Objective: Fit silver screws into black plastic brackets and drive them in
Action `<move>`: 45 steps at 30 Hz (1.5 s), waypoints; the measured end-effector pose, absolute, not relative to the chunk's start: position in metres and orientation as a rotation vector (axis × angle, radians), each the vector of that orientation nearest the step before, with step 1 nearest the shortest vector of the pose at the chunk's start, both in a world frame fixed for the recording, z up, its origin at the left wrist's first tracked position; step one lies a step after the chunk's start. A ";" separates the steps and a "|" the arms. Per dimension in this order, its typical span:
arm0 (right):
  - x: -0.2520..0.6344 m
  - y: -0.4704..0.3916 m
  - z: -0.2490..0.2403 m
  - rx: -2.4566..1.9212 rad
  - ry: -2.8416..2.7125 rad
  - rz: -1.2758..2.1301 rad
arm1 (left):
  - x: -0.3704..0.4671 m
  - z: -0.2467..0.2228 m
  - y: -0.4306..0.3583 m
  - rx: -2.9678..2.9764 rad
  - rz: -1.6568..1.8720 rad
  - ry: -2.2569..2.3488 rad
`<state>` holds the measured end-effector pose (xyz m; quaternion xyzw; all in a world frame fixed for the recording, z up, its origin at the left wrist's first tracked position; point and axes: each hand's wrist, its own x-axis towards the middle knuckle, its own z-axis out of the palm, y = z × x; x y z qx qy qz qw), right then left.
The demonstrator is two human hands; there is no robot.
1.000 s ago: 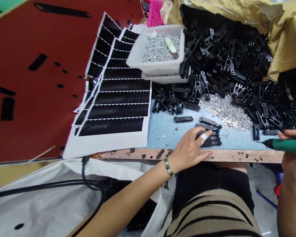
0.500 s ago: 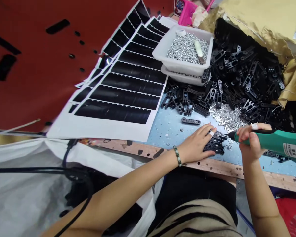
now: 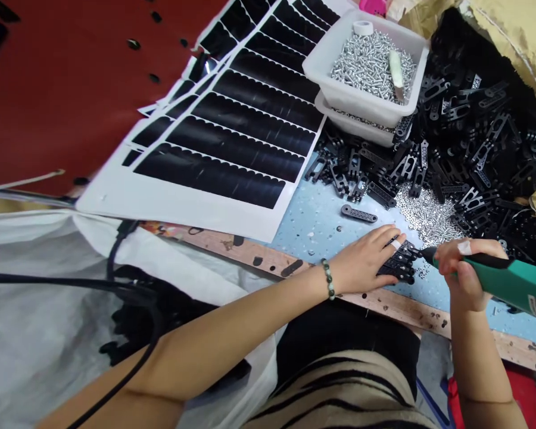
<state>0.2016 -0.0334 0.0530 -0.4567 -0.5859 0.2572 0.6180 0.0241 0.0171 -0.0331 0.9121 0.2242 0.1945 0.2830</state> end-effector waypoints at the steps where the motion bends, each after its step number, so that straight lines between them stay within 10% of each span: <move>1: 0.201 -0.033 0.056 -0.999 -1.340 0.583 | 0.024 -0.033 0.017 2.444 0.520 0.600; 45: 0.185 -0.030 0.060 -0.960 -1.475 0.695 | 0.028 -0.035 0.014 2.421 0.633 0.613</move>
